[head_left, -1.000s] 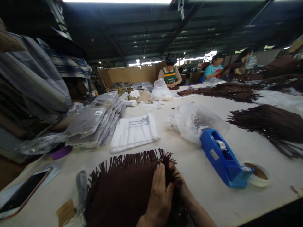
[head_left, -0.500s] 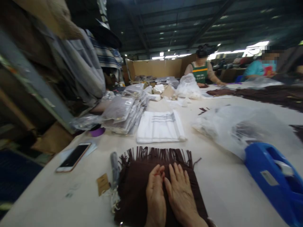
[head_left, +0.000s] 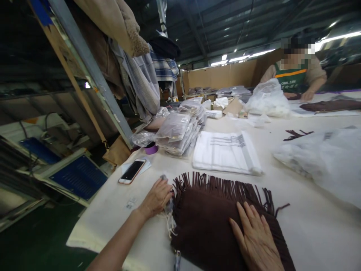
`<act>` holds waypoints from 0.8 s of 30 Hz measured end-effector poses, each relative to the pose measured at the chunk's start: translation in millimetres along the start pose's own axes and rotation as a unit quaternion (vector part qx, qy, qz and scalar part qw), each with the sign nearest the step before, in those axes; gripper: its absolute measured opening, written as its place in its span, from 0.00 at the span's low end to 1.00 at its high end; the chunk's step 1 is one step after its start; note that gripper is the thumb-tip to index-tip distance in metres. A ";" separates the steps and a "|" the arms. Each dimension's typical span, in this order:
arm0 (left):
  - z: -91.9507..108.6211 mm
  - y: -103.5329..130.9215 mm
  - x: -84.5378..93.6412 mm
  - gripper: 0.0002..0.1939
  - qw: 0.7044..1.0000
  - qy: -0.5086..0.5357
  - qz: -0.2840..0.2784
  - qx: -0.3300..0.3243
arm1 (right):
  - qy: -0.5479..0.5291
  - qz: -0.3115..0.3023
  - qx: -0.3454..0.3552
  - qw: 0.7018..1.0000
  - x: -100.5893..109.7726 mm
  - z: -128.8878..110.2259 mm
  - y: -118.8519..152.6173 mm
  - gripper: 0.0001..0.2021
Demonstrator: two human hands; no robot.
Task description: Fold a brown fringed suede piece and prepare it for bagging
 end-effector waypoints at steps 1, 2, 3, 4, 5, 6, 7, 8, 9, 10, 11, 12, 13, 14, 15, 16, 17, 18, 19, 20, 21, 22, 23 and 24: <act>-1.9 6.6 0.9 0.11 1.000 -0.021 -0.018 -0.005 | -0.006 -0.001 -0.001 1.000 -1.1 0.4 1.4 0.21; -3.2 16.6 2.8 0.11 0.999 -0.037 -0.034 -0.009 | -0.010 -0.002 -0.002 1.000 -2.5 0.8 2.9 0.21; -4.3 29.4 5.7 0.12 0.998 -0.046 -0.047 -0.008 | -0.014 -0.004 -0.001 1.000 -4.0 0.9 4.5 0.21; -5.3 43.6 10.1 0.13 0.997 -0.051 -0.054 0.001 | -0.019 -0.008 -0.002 1.000 -5.8 1.1 6.1 0.21; -6.9 57.5 16.0 0.15 0.997 -0.055 -0.052 0.022 | -0.026 -0.015 -0.007 1.000 -8.4 1.7 7.8 0.22; -9.4 70.1 22.6 0.16 0.996 -0.050 -0.044 0.059 | -0.035 -0.025 -0.016 0.999 -11.7 2.9 9.7 0.22; -10.8 80.5 28.8 0.17 0.993 -0.036 -0.034 0.103 | -0.043 -0.039 -0.029 0.998 -15.6 4.6 11.8 0.23; -9.3 87.7 32.5 0.16 0.989 -0.011 -0.027 0.144 | -0.050 -0.054 -0.045 0.996 -19.5 6.5 13.9 0.24; -5.5 91.4 33.4 0.15 0.983 0.021 -0.027 0.182 | -0.056 -0.066 -0.058 0.995 -22.7 8.0 15.8 0.24; 0.9 91.7 31.3 0.15 0.975 0.056 -0.035 0.214 | -0.059 -0.075 -0.068 0.993 -25.0 9.1 17.3 0.24; 9.0 89.1 26.7 0.14 0.966 0.089 -0.052 0.238 | -0.062 -0.081 -0.074 0.992 -26.5 9.6 18.3 0.24; 16.6 85.3 21.5 0.15 0.956 0.113 -0.072 0.262 | -0.062 -0.085 -0.077 0.991 -27.6 9.8 18.9 0.24; 22.7 81.4 16.9 0.15 0.945 0.128 -0.092 0.285 | -0.063 -0.090 -0.078 0.991 -28.4 9.9 19.3 0.24; 26.8 78.2 13.1 0.14 0.936 0.135 -0.111 0.307 | -0.063 -0.094 -0.079 0.990 -29.2 10.1 19.6 0.24; 29.4 76.1 10.1 0.12 0.927 0.137 -0.128 0.325 | -0.064 -0.097 -0.081 0.990 -29.8 10.4 19.8 0.24; 30.3 75.7 7.4 0.10 0.918 0.142 -0.145 0.341 | -0.065 -0.098 -0.081 0.990 -30.0 10.5 19.9 0.24; 30.1 77.3 4.3 0.07 0.906 0.154 -0.162 0.360 | -0.066 -0.097 -0.080 0.990 -29.8 10.3 19.7 0.24; 29.3 80.6 0.5 0.06 0.891 0.175 -0.178 0.380 | -0.068 -0.094 -0.078 0.990 -29.2 10.0 19.5 0.24; 28.5 84.6 -3.5 0.06 0.874 0.203 -0.191 0.399 | -0.070 -0.092 -0.077 0.990 -28.6 9.7 19.3 0.24; 28.1 88.8 -7.2 0.07 0.856 0.232 -0.199 0.418 | -0.071 -0.089 -0.076 0.991 -27.9 9.4 19.0 0.24; 28.0 92.2 -10.3 0.06 0.839 0.258 -0.203 0.433 | -0.071 -0.086 -0.074 0.991 -27.0 9.0 18.6 0.24; 27.4 94.8 -12.2 0.06 0.828 0.275 -0.201 0.446 | -0.071 -0.082 -0.072 0.992 -26.0 8.6 18.2 0.24; 26.7 96.1 -13.0 0.06 0.822 0.282 -0.195 0.454 | -0.070 -0.080 -0.068 0.992 -25.1 8.1 17.7 0.24; 26.1 95.9 -12.9 0.05 0.822 0.283 -0.186 0.458 | -0.069 -0.077 -0.066 0.992 -24.3 7.6 17.4 0.24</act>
Point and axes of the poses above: each hand's wrist, its own y-axis away from the middle knuckle, its own x-axis out of the back of the hand, z = x × y, the point moved 10 cm from there along -y, towards the middle knuckle, and after that the axes turned 4 degrees about z, right-handed, at the moved point
